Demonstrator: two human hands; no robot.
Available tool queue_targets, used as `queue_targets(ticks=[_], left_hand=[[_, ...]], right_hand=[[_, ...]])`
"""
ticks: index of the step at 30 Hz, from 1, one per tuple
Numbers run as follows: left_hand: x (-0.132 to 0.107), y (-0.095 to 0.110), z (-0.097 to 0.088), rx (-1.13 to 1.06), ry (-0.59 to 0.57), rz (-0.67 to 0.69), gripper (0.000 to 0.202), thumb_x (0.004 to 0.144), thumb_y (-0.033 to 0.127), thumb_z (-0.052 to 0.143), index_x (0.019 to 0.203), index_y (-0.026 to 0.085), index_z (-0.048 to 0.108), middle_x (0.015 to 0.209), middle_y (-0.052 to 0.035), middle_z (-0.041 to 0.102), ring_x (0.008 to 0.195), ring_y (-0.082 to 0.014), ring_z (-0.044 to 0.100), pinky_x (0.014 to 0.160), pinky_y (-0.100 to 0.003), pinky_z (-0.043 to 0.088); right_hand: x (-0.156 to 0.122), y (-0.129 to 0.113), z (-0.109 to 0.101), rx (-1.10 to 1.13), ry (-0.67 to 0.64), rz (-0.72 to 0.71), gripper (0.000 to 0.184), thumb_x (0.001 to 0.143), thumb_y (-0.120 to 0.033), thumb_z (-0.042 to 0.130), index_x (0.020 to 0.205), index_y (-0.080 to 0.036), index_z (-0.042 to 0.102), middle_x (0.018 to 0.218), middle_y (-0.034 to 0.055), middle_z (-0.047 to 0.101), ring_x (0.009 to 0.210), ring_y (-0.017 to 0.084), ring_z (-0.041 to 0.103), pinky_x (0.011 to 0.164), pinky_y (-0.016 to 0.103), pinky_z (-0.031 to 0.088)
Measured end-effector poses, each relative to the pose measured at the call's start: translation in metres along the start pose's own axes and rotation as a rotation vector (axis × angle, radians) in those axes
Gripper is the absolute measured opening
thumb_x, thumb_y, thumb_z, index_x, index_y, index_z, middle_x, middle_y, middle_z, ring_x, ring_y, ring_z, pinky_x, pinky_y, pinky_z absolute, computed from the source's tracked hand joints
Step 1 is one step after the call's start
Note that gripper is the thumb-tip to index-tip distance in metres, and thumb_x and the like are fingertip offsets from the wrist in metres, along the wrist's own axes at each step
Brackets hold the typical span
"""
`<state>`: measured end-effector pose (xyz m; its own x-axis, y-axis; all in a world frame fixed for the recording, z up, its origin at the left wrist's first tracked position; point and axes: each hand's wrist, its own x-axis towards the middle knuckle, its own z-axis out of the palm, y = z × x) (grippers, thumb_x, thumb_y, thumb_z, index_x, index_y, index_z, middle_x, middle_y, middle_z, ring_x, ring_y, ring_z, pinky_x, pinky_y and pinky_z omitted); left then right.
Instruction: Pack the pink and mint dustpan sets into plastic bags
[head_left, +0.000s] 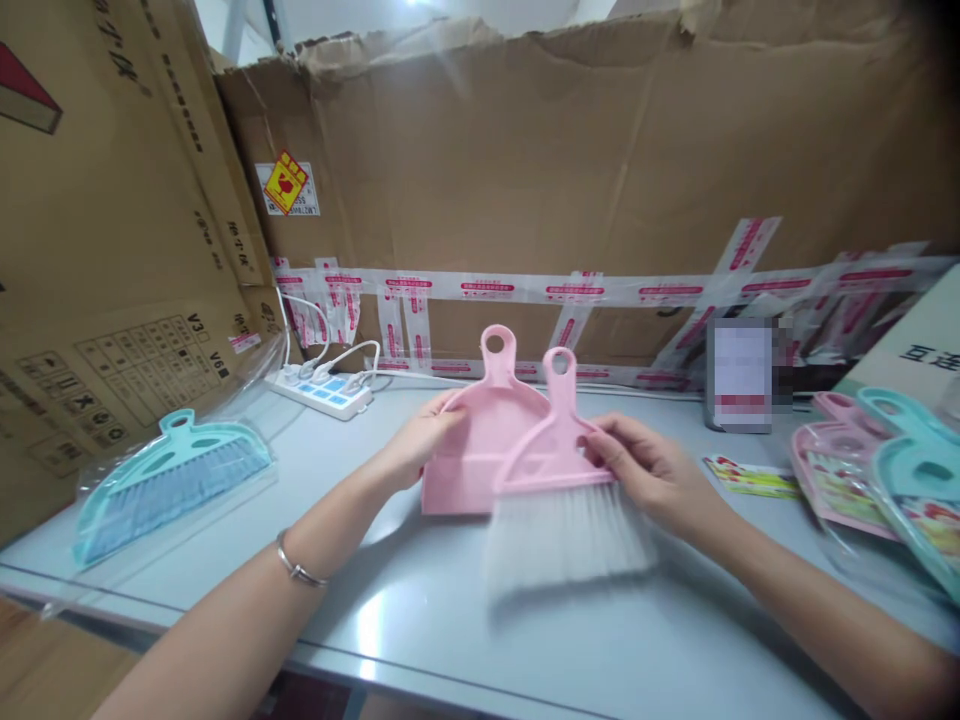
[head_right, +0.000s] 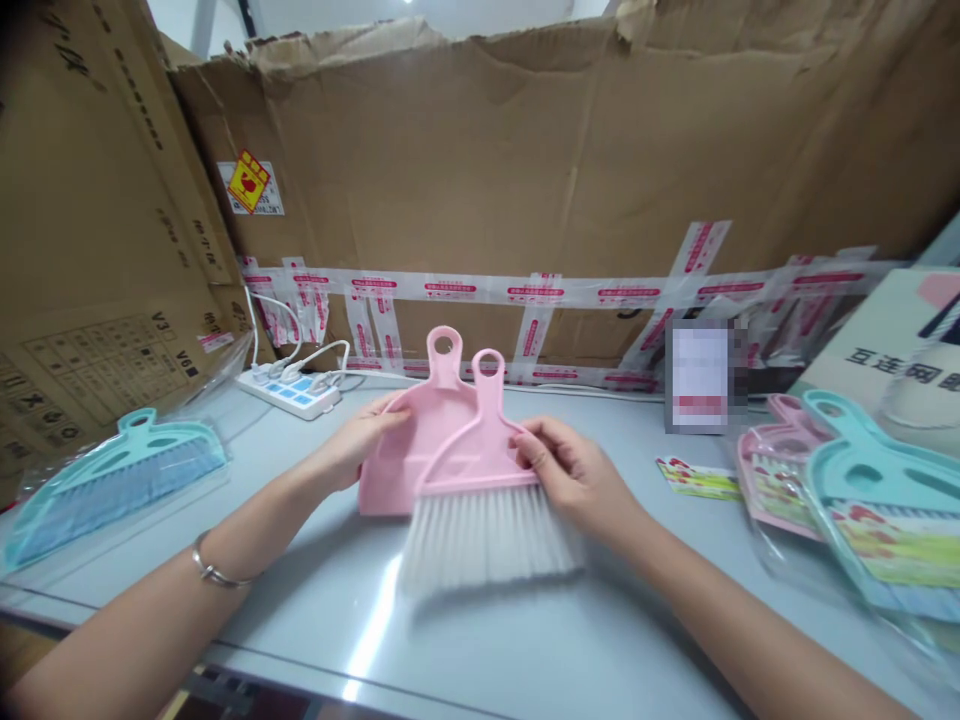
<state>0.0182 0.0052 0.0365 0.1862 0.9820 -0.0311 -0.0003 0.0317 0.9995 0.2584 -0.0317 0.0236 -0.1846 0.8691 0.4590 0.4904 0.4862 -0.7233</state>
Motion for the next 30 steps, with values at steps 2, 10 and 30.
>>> queue_targets(ticks=[2, 10, 30], left_hand=[[-0.005, -0.005, 0.009, -0.015, -0.062, -0.031, 0.030, 0.076, 0.034, 0.060, 0.104, 0.025, 0.064, 0.110, -0.0015, 0.066, 0.098, -0.0212, 0.059, 0.078, -0.029, 0.045], [-0.017, -0.016, 0.031, 0.036, -0.224, 0.015, 0.051, 0.073, 0.043, 0.068, 0.116, 0.019, 0.057, 0.119, -0.0095, 0.062, 0.111, -0.0271, 0.055, 0.092, -0.039, 0.042], [-0.022, -0.031, 0.036, -0.025, -0.463, -0.090, 0.057, 0.073, 0.034, 0.069, 0.123, 0.016, 0.049, 0.123, -0.0138, 0.058, 0.114, -0.0277, 0.053, 0.095, -0.042, 0.041]], right_hand=[[-0.002, -0.003, 0.010, -0.024, 0.025, 0.051, 0.033, 0.086, -0.051, 0.044, 0.080, -0.021, 0.057, 0.066, 0.0014, 0.060, 0.060, 0.016, 0.054, 0.054, 0.026, 0.043], [-0.001, -0.001, 0.020, -0.133, 0.194, 0.057, 0.024, 0.089, -0.042, 0.042, 0.088, -0.022, 0.055, 0.084, 0.0037, 0.064, 0.079, 0.020, 0.059, 0.070, 0.030, 0.042], [0.015, 0.001, 0.009, 0.270, -0.364, 0.467, 0.046, 0.077, -0.060, 0.052, 0.096, -0.018, 0.060, 0.085, 0.0045, 0.063, 0.083, 0.021, 0.058, 0.076, 0.031, 0.045]])
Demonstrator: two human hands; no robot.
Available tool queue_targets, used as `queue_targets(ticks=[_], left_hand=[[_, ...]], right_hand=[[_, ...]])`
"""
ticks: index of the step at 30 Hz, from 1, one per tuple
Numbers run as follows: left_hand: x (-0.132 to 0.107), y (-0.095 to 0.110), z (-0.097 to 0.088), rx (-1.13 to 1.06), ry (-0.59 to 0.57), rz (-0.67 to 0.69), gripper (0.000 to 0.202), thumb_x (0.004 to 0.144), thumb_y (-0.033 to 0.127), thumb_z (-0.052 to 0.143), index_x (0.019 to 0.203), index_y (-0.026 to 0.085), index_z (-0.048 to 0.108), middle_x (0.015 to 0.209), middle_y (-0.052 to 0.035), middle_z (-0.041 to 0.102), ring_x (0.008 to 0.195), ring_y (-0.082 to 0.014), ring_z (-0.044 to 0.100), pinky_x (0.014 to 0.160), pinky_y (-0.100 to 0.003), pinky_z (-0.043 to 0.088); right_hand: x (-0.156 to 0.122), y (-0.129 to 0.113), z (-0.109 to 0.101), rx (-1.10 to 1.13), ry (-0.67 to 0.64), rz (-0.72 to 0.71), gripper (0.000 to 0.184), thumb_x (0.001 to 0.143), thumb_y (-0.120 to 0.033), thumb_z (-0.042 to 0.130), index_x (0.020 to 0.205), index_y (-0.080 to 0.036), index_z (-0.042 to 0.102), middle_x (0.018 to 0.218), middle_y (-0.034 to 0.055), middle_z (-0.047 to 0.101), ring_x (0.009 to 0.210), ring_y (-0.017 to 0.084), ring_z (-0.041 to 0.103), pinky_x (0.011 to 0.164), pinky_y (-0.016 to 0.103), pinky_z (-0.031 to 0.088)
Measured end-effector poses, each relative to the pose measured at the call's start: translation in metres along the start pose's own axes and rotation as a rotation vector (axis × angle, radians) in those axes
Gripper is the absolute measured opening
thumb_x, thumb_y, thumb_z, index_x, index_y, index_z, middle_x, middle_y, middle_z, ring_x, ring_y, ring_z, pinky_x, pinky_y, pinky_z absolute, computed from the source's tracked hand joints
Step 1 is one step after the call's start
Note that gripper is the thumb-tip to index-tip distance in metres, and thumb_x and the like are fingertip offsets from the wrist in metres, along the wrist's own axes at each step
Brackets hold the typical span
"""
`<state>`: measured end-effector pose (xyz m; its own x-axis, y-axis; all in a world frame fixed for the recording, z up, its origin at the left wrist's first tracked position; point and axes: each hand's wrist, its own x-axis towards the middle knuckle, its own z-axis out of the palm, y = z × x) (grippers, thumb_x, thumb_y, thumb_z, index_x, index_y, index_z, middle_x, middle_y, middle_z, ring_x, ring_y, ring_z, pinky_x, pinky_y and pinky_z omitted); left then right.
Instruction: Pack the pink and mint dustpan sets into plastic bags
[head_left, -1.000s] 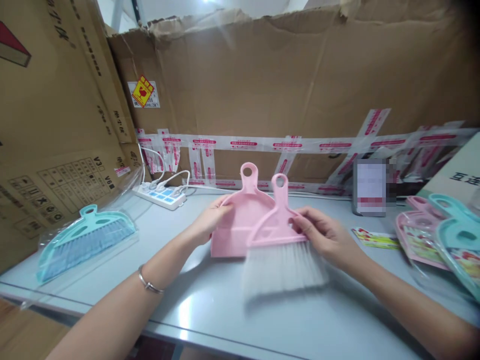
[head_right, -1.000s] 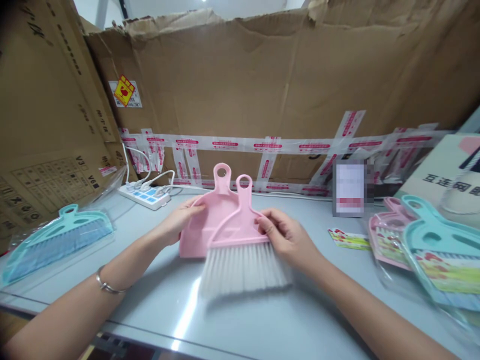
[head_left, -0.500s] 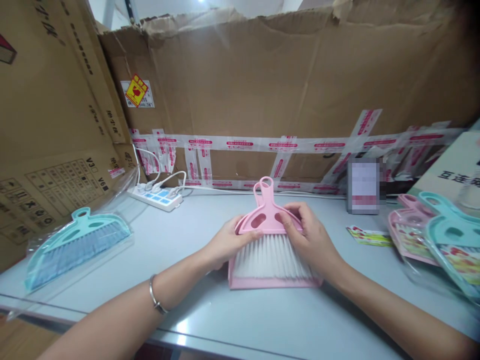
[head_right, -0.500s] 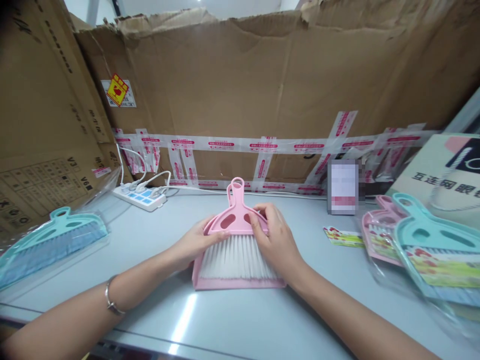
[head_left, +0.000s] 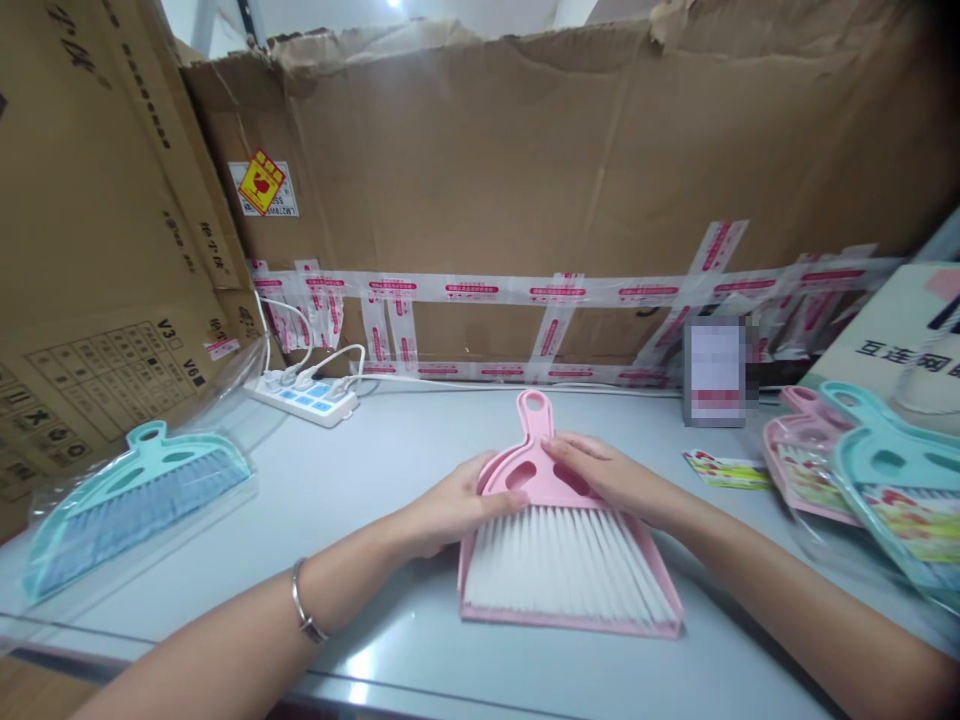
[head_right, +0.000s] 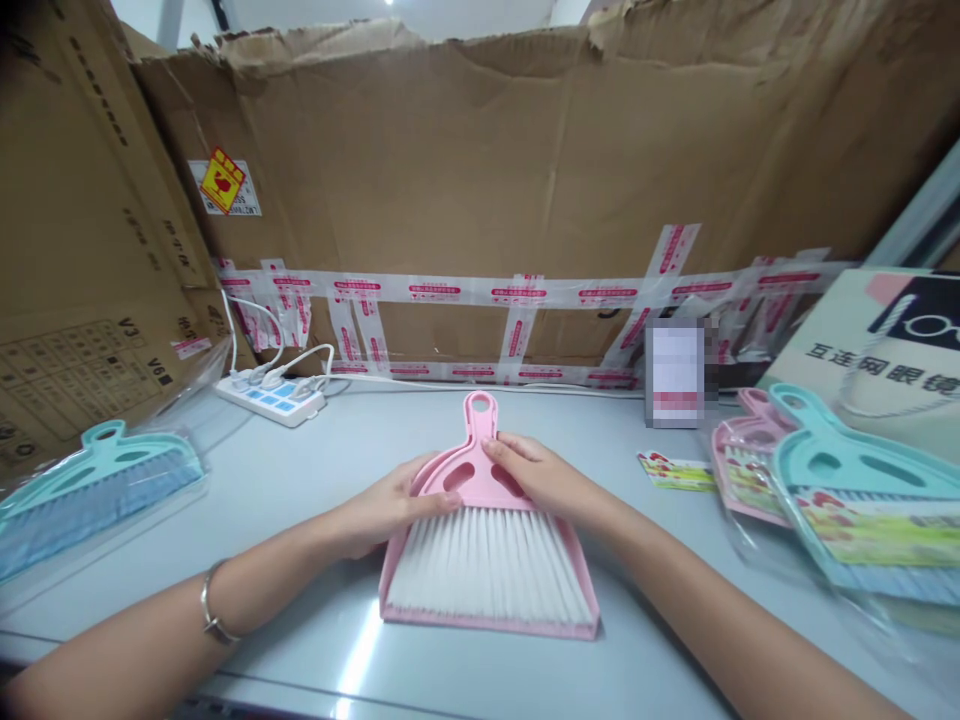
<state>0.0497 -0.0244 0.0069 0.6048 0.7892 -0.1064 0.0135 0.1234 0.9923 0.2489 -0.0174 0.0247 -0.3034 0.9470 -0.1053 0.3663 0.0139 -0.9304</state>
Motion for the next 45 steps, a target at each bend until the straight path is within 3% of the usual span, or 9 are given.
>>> queue_targets(ticks=[10, 19, 23, 26, 29, 33, 36, 39, 45], left_hand=[[0.001, 0.004, -0.001, -0.034, 0.010, -0.072, 0.051, 0.069, 0.028, 0.071, 0.117, 0.017, 0.057, 0.107, -0.0101, 0.065, 0.097, -0.0245, 0.061, 0.086, -0.038, 0.044], [0.002, 0.007, -0.006, 0.010, 0.079, 0.051, 0.046, 0.071, 0.030, 0.068, 0.114, 0.015, 0.058, 0.110, -0.0116, 0.065, 0.099, -0.0244, 0.060, 0.087, -0.038, 0.045], [-0.004, 0.025, -0.014, 0.300, 0.244, 0.125, 0.048, 0.078, 0.041, 0.060, 0.119, 0.016, 0.054, 0.118, -0.0128, 0.061, 0.107, -0.0257, 0.057, 0.092, -0.041, 0.044], [-0.029, 0.043, -0.036, 0.700, 0.410, 0.152, 0.059, 0.082, 0.050, 0.051, 0.131, 0.018, 0.042, 0.129, -0.0144, 0.053, 0.115, -0.0260, 0.052, 0.097, -0.042, 0.042], [-0.072, 0.047, -0.085, 1.232, 0.679, 0.207, 0.055, 0.084, 0.044, 0.048, 0.130, 0.014, 0.042, 0.136, -0.0160, 0.046, 0.126, -0.0275, 0.042, 0.106, -0.045, 0.032], [-0.129, 0.026, -0.174, 1.654, 1.171, -0.106, 0.056, 0.079, 0.050, 0.053, 0.114, 0.006, 0.054, 0.134, -0.0294, 0.042, 0.125, -0.0497, 0.032, 0.090, -0.071, 0.029], [-0.152, 0.012, -0.221, 1.720, 1.050, -0.162, 0.044, 0.087, 0.050, 0.041, 0.101, 0.015, 0.063, 0.131, -0.0242, 0.048, 0.116, -0.0539, 0.040, 0.066, -0.074, 0.038], [-0.155, 0.013, -0.241, 1.870, 1.067, -0.008, 0.029, 0.089, 0.037, 0.042, 0.099, 0.018, 0.063, 0.123, -0.0173, 0.056, 0.109, -0.0451, 0.050, 0.064, -0.074, 0.039], [-0.137, 0.035, -0.215, 2.011, 1.004, 0.142, 0.034, 0.088, 0.011, 0.036, 0.064, 0.014, 0.060, 0.069, 0.0002, 0.067, 0.071, -0.0173, 0.062, 0.092, -0.074, 0.025]], right_hand=[[0.003, 0.015, 0.008, -0.211, 0.087, -0.140, 0.035, 0.086, -0.052, 0.043, 0.087, -0.019, 0.056, 0.082, 0.0020, 0.061, 0.082, 0.019, 0.055, 0.076, 0.030, 0.043], [0.000, 0.012, 0.009, 0.233, 0.124, 0.084, 0.045, 0.072, -0.057, 0.062, 0.099, -0.021, 0.057, 0.080, 0.0022, 0.065, 0.070, 0.017, 0.061, 0.063, 0.027, 0.047], [-0.005, 0.009, 0.012, 0.356, 0.085, 0.191, 0.049, 0.073, -0.044, 0.068, 0.114, -0.020, 0.056, 0.089, 0.0067, 0.069, 0.075, 0.021, 0.065, 0.063, 0.028, 0.050], [-0.006, 0.012, 0.012, 0.382, 0.097, 0.201, 0.047, 0.076, -0.038, 0.066, 0.117, -0.019, 0.055, 0.088, 0.0067, 0.070, 0.074, 0.020, 0.066, 0.058, 0.025, 0.050], [-0.004, 0.018, 0.011, 0.355, 0.080, 0.190, 0.044, 0.078, -0.038, 0.064, 0.117, -0.019, 0.055, 0.090, 0.0064, 0.071, 0.073, 0.018, 0.067, 0.056, 0.023, 0.049], [-0.001, 0.021, 0.010, 0.347, 0.027, 0.167, 0.047, 0.077, -0.040, 0.065, 0.117, -0.018, 0.055, 0.098, 0.0078, 0.070, 0.079, 0.020, 0.067, 0.059, 0.025, 0.050], [-0.001, 0.019, 0.012, 0.357, 0.005, 0.147, 0.049, 0.076, -0.042, 0.066, 0.117, -0.018, 0.055, 0.101, 0.0074, 0.069, 0.083, 0.020, 0.067, 0.061, 0.026, 0.050], [-0.002, 0.018, 0.013, 0.346, 0.016, 0.134, 0.050, 0.075, -0.044, 0.067, 0.115, -0.017, 0.056, 0.097, 0.0068, 0.070, 0.078, 0.020, 0.066, 0.062, 0.027, 0.049], [-0.001, 0.018, 0.006, 0.366, 0.059, 0.141, 0.048, 0.074, -0.042, 0.068, 0.114, -0.018, 0.058, 0.085, 0.0036, 0.069, 0.075, 0.017, 0.065, 0.062, 0.025, 0.048]])
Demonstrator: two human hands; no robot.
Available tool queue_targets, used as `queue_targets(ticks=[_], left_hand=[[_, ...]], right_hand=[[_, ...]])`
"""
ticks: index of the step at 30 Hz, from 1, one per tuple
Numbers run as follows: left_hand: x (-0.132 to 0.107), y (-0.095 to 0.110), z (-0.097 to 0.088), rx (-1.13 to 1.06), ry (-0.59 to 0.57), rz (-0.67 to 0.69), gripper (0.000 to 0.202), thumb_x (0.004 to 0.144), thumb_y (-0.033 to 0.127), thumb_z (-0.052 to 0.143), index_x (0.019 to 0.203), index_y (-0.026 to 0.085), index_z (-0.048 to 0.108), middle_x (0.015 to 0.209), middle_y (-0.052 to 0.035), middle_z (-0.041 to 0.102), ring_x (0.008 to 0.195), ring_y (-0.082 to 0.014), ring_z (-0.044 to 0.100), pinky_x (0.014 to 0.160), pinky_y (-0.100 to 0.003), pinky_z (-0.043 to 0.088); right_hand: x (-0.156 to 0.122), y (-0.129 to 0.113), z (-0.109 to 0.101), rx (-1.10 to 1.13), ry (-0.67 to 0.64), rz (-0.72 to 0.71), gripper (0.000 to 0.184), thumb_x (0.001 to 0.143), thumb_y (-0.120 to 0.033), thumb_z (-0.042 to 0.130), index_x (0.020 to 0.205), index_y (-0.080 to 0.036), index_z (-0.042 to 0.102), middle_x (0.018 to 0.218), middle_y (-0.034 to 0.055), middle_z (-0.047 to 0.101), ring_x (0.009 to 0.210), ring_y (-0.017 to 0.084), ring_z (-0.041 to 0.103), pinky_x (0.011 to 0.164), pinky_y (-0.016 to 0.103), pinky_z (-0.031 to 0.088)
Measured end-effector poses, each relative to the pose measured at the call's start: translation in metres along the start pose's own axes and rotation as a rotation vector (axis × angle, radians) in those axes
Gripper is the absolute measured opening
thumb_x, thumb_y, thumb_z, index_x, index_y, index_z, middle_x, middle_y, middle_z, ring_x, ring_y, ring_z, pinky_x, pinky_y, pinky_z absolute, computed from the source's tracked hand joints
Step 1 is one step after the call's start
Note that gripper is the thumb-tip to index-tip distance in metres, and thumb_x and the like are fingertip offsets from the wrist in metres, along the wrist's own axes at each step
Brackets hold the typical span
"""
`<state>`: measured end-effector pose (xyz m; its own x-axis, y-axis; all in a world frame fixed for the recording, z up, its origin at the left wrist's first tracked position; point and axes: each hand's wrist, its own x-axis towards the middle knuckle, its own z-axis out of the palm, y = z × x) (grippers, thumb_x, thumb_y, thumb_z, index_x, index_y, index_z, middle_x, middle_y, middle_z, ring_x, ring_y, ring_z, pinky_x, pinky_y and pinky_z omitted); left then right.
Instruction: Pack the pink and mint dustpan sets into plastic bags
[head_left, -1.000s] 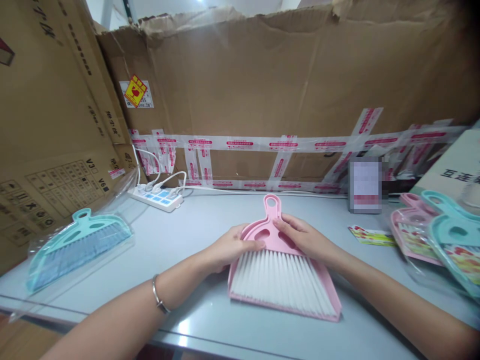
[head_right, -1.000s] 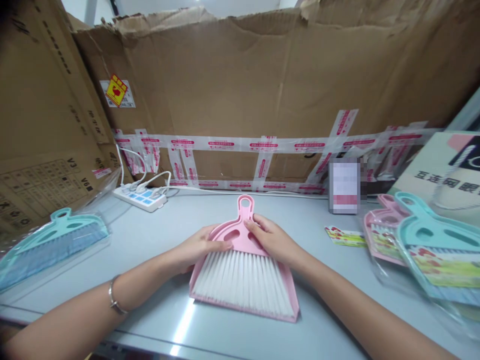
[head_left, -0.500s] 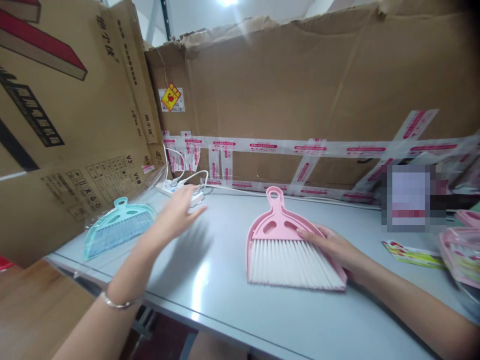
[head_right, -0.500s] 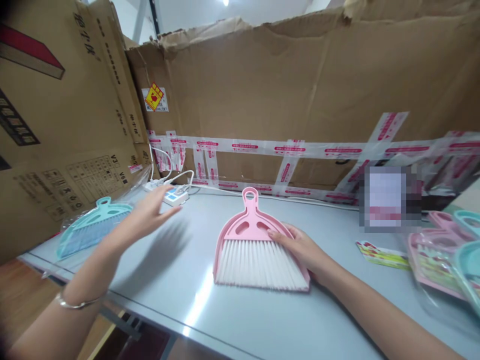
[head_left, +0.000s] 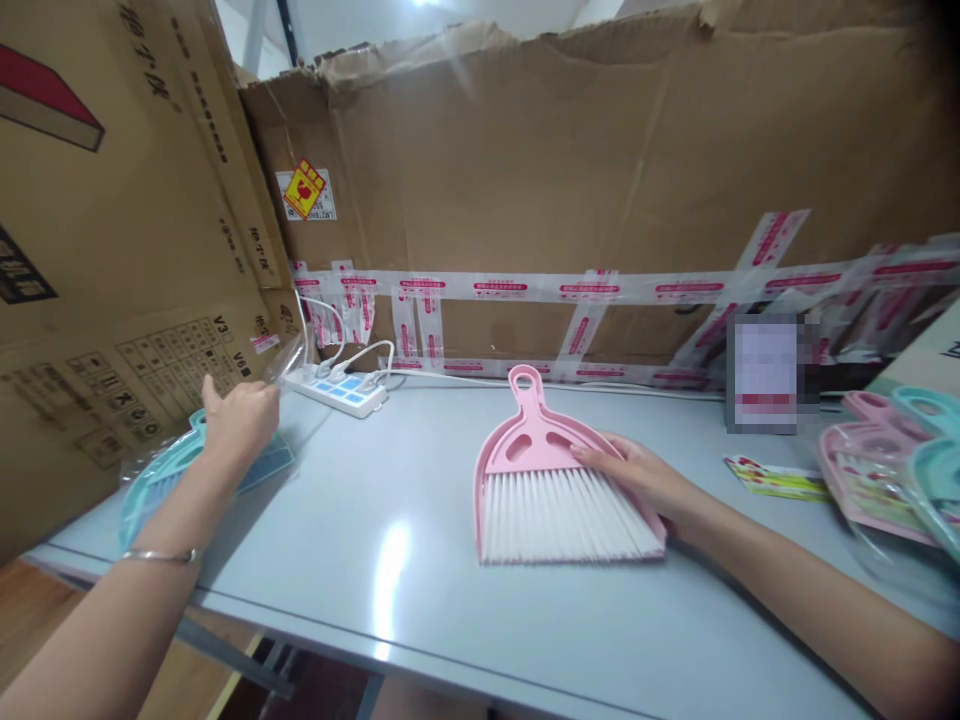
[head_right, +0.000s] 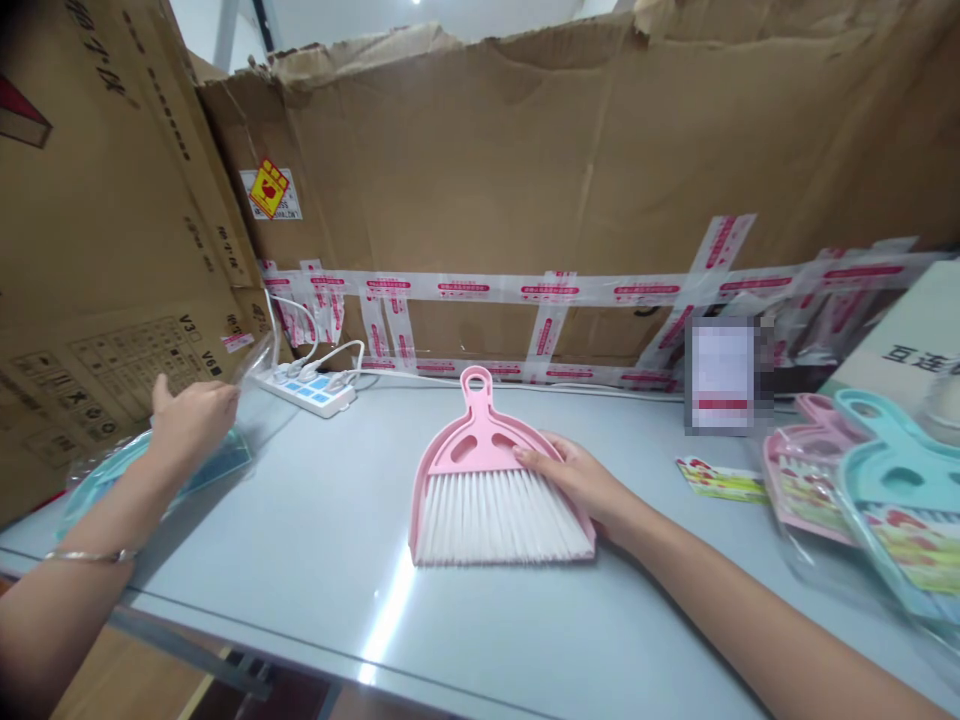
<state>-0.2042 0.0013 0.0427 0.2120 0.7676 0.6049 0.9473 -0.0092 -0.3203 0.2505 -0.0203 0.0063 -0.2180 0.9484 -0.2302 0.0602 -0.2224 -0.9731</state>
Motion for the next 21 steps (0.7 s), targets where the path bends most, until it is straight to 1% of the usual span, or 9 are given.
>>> queue_targets(ticks=[3, 4, 6, 9, 12, 14, 15, 18, 21], left_hand=[[-0.001, 0.041, -0.025, -0.024, 0.203, 0.183, 0.024, 0.088, 0.014, 0.042, 0.088, 0.018, 0.066, 0.095, -0.0036, 0.071, 0.089, -0.0186, 0.064, 0.106, -0.063, 0.019], [-0.003, 0.058, -0.033, -0.061, 0.257, 0.256, 0.023, 0.087, 0.015, 0.044, 0.091, 0.018, 0.066, 0.098, -0.0060, 0.071, 0.095, -0.0204, 0.064, 0.108, -0.060, 0.017], [-0.007, 0.091, -0.045, -0.158, 0.258, 0.418, 0.023, 0.087, 0.020, 0.046, 0.099, 0.017, 0.066, 0.105, -0.0092, 0.069, 0.103, -0.0227, 0.062, 0.111, -0.057, 0.012], [-0.005, 0.131, -0.052, -0.328, 0.109, 0.550, 0.036, 0.089, 0.037, 0.045, 0.111, 0.014, 0.062, 0.114, -0.0138, 0.064, 0.112, -0.0270, 0.056, 0.111, -0.057, 0.009], [0.009, 0.156, -0.044, -0.442, 0.002, 0.529, 0.036, 0.093, 0.031, 0.034, 0.096, 0.016, 0.067, 0.100, -0.0094, 0.068, 0.097, -0.0226, 0.062, 0.110, -0.054, 0.019], [0.019, 0.169, -0.035, -0.421, -0.027, 0.482, 0.039, 0.094, 0.025, 0.031, 0.082, 0.016, 0.068, 0.087, -0.0069, 0.068, 0.083, -0.0190, 0.064, 0.107, -0.050, 0.028], [0.023, 0.176, -0.030, -0.401, -0.039, 0.473, 0.038, 0.093, 0.022, 0.032, 0.081, 0.016, 0.067, 0.086, -0.0068, 0.068, 0.081, -0.0183, 0.064, 0.106, -0.049, 0.030], [0.027, 0.191, -0.019, -0.419, -0.066, 0.472, 0.027, 0.089, 0.014, 0.038, 0.094, 0.014, 0.065, 0.098, -0.0101, 0.066, 0.091, -0.0213, 0.063, 0.103, -0.050, 0.034], [0.021, 0.198, -0.011, -0.513, -0.078, 0.427, 0.030, 0.085, 0.011, 0.043, 0.111, 0.013, 0.058, 0.113, -0.0149, 0.060, 0.102, -0.0258, 0.060, 0.099, -0.051, 0.038]], right_hand=[[-0.002, -0.005, -0.006, 0.000, -0.026, -0.007, 0.048, 0.076, -0.042, 0.067, 0.117, -0.019, 0.057, 0.088, 0.0044, 0.070, 0.077, 0.018, 0.065, 0.063, 0.025, 0.049], [-0.003, -0.007, -0.008, 0.005, -0.023, -0.006, 0.048, 0.076, -0.041, 0.067, 0.117, -0.019, 0.057, 0.088, 0.0049, 0.070, 0.076, 0.018, 0.065, 0.063, 0.025, 0.049], [-0.005, -0.011, -0.012, 0.031, 0.017, 0.003, 0.044, 0.076, -0.039, 0.066, 0.115, -0.019, 0.058, 0.089, 0.0057, 0.070, 0.074, 0.018, 0.065, 0.062, 0.026, 0.049], [-0.006, -0.017, -0.019, 0.110, 0.093, 0.011, 0.038, 0.077, -0.034, 0.065, 0.112, -0.020, 0.060, 0.088, 0.0059, 0.071, 0.069, 0.017, 0.065, 0.060, 0.025, 0.048], [-0.007, -0.023, -0.031, 0.205, 0.136, -0.018, 0.035, 0.074, -0.032, 0.067, 0.108, -0.022, 0.061, 0.083, 0.0048, 0.071, 0.066, 0.017, 0.065, 0.060, 0.025, 0.048], [-0.010, -0.027, -0.039, 0.254, 0.117, -0.030, 0.028, 0.073, -0.034, 0.067, 0.098, -0.022, 0.063, 0.082, 0.0056, 0.071, 0.066, 0.018, 0.065, 0.061, 0.026, 0.048], [-0.013, -0.029, -0.043, 0.260, 0.083, -0.024, 0.025, 0.072, -0.036, 0.068, 0.092, -0.021, 0.065, 0.081, 0.0064, 0.071, 0.066, 0.018, 0.065, 0.061, 0.027, 0.048], [-0.019, -0.030, -0.046, 0.183, -0.074, 0.056, 0.029, 0.067, -0.040, 0.072, 0.084, -0.018, 0.067, 0.078, 0.0076, 0.070, 0.064, 0.018, 0.065, 0.058, 0.026, 0.048], [-0.020, -0.025, -0.036, 0.006, -0.244, 0.166, 0.040, 0.062, -0.041, 0.076, 0.093, -0.017, 0.068, 0.081, 0.0058, 0.070, 0.068, 0.017, 0.065, 0.062, 0.025, 0.050]])
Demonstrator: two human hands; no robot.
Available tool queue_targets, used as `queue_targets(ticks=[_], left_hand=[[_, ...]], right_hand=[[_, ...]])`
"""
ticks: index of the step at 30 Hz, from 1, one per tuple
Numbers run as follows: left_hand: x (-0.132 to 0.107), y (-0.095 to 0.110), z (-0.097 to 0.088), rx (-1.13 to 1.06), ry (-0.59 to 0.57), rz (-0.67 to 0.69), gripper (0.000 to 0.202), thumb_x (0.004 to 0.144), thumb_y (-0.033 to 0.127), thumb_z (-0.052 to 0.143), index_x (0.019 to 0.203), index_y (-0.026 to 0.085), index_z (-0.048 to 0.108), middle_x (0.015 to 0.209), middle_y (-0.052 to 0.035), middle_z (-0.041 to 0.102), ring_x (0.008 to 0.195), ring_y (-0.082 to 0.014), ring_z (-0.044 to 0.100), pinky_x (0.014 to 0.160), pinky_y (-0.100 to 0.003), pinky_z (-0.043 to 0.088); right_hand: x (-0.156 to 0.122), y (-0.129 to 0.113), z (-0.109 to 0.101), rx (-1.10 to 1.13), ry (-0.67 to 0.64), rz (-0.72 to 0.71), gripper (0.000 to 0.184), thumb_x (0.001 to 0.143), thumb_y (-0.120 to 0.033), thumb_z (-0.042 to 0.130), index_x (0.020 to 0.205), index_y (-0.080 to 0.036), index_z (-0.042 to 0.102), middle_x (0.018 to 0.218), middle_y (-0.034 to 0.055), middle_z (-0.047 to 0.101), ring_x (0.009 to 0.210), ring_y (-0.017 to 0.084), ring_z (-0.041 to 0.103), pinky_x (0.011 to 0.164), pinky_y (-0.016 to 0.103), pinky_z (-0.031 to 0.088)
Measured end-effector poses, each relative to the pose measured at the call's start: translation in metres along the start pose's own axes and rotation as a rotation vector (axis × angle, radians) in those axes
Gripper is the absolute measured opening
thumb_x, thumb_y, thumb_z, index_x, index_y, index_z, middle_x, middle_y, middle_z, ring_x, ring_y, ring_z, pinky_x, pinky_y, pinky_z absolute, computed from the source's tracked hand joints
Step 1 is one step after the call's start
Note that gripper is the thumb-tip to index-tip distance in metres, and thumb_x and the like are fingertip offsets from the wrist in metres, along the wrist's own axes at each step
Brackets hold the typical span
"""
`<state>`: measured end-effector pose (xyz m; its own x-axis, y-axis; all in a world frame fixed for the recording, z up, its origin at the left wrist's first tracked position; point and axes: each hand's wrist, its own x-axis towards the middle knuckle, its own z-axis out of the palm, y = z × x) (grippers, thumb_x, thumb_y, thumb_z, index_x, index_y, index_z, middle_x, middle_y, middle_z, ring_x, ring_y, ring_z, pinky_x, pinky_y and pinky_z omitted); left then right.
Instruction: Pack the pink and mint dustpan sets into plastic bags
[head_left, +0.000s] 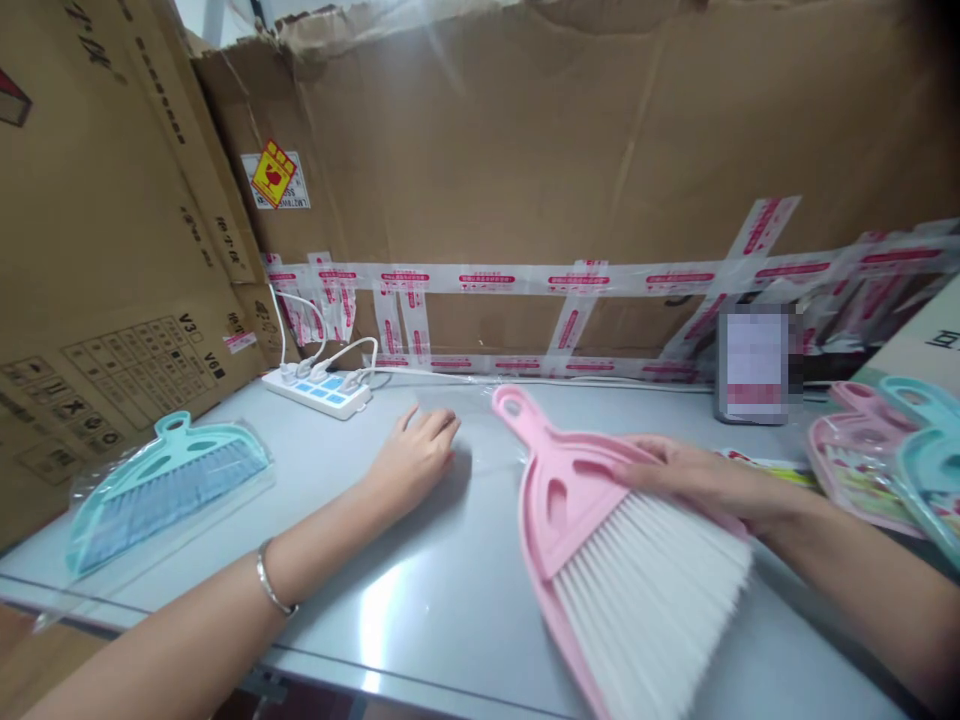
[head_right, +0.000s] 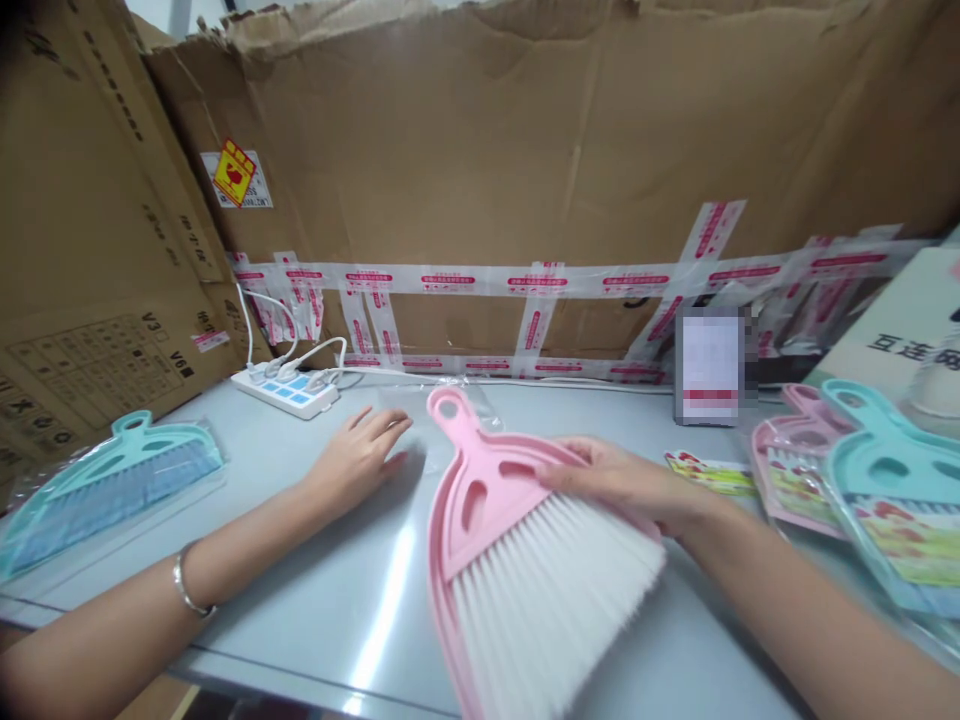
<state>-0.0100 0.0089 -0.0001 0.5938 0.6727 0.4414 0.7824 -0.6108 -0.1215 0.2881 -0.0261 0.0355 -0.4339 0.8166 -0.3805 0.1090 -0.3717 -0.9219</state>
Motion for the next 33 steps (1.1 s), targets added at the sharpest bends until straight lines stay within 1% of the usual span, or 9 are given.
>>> queue_targets(ticks=[6, 16, 19, 21, 23, 25, 28, 30, 33], left_hand=[[-0.010, 0.003, 0.002, -0.139, 0.112, -0.022, 0.038, 0.084, 0.012, 0.044, 0.122, 0.009, 0.050, 0.120, -0.0201, 0.056, 0.105, -0.0278, 0.059, 0.085, -0.045, 0.051], [-0.013, 0.018, -0.016, -0.470, 0.041, 0.078, 0.034, 0.090, 0.017, 0.037, 0.119, 0.016, 0.055, 0.120, -0.0150, 0.059, 0.111, -0.0228, 0.056, 0.093, -0.040, 0.048], [-0.015, 0.015, -0.021, -0.467, 0.023, 0.181, 0.032, 0.089, 0.014, 0.036, 0.113, 0.017, 0.058, 0.112, -0.0134, 0.063, 0.105, -0.0212, 0.059, 0.088, -0.038, 0.050], [-0.015, 0.015, -0.024, -0.479, 0.112, 0.218, 0.032, 0.087, 0.013, 0.039, 0.114, 0.018, 0.056, 0.114, -0.0127, 0.061, 0.109, -0.0215, 0.056, 0.093, -0.041, 0.047], [-0.015, 0.016, -0.025, -0.535, 0.274, 0.083, 0.037, 0.085, 0.017, 0.047, 0.122, 0.020, 0.048, 0.129, -0.0140, 0.050, 0.123, -0.0249, 0.046, 0.102, -0.047, 0.039], [-0.014, 0.017, -0.023, -0.718, 0.331, -0.209, 0.058, 0.082, 0.027, 0.056, 0.134, 0.021, 0.032, 0.144, -0.0166, 0.030, 0.134, -0.0296, 0.030, 0.105, -0.051, 0.034], [-0.011, 0.020, -0.018, -1.238, 0.009, -0.586, 0.086, 0.076, 0.041, 0.063, 0.141, 0.019, 0.012, 0.148, -0.0218, 0.021, 0.132, -0.0332, 0.034, 0.099, -0.050, 0.040], [-0.009, 0.024, -0.015, -1.540, -0.240, -0.598, 0.087, 0.071, 0.039, 0.070, 0.139, 0.017, 0.020, 0.141, -0.0216, 0.036, 0.122, -0.0311, 0.047, 0.096, -0.046, 0.043], [-0.006, 0.030, -0.014, -1.747, -0.321, -0.548, 0.069, 0.066, 0.030, 0.076, 0.125, 0.015, 0.044, 0.120, -0.0148, 0.059, 0.104, -0.0251, 0.060, 0.090, -0.038, 0.047]], right_hand=[[0.017, 0.014, 0.018, -0.204, -0.076, 0.074, 0.044, 0.068, -0.049, 0.071, 0.097, -0.017, 0.060, 0.092, 0.0047, 0.067, 0.082, 0.017, 0.064, 0.071, 0.025, 0.050], [0.028, 0.020, 0.019, 0.031, 0.188, -0.021, 0.068, 0.060, -0.036, 0.080, 0.117, -0.016, 0.049, 0.106, 0.0101, 0.064, 0.081, 0.017, 0.064, 0.065, 0.024, 0.051], [0.029, 0.019, 0.021, 0.100, 0.125, -0.031, 0.058, 0.063, -0.031, 0.078, 0.112, -0.014, 0.054, 0.099, 0.0090, 0.067, 0.078, 0.016, 0.065, 0.065, 0.023, 0.051], [0.030, 0.019, 0.023, 0.124, 0.112, -0.015, 0.047, 0.064, -0.030, 0.077, 0.103, -0.011, 0.059, 0.091, 0.0092, 0.070, 0.073, 0.015, 0.065, 0.062, 0.022, 0.050], [0.030, 0.019, 0.025, 0.150, 0.161, -0.020, 0.039, 0.064, -0.029, 0.077, 0.096, -0.011, 0.062, 0.086, 0.0089, 0.070, 0.068, 0.014, 0.065, 0.059, 0.021, 0.050], [0.031, 0.018, 0.027, 0.193, 0.209, -0.035, 0.035, 0.065, -0.027, 0.077, 0.094, -0.012, 0.063, 0.084, 0.0083, 0.071, 0.068, 0.015, 0.066, 0.058, 0.021, 0.050], [0.034, 0.019, 0.030, 0.264, 0.235, -0.034, 0.035, 0.066, -0.022, 0.075, 0.097, -0.013, 0.062, 0.084, 0.0078, 0.071, 0.071, 0.016, 0.067, 0.063, 0.023, 0.052], [0.036, 0.019, 0.032, 0.288, 0.241, -0.026, 0.037, 0.066, -0.021, 0.075, 0.100, -0.012, 0.062, 0.086, 0.0081, 0.071, 0.074, 0.017, 0.067, 0.067, 0.025, 0.053], [0.036, 0.021, 0.033, 0.273, 0.222, -0.013, 0.038, 0.070, -0.027, 0.072, 0.102, -0.011, 0.061, 0.090, 0.0102, 0.071, 0.076, 0.018, 0.067, 0.071, 0.026, 0.053]])
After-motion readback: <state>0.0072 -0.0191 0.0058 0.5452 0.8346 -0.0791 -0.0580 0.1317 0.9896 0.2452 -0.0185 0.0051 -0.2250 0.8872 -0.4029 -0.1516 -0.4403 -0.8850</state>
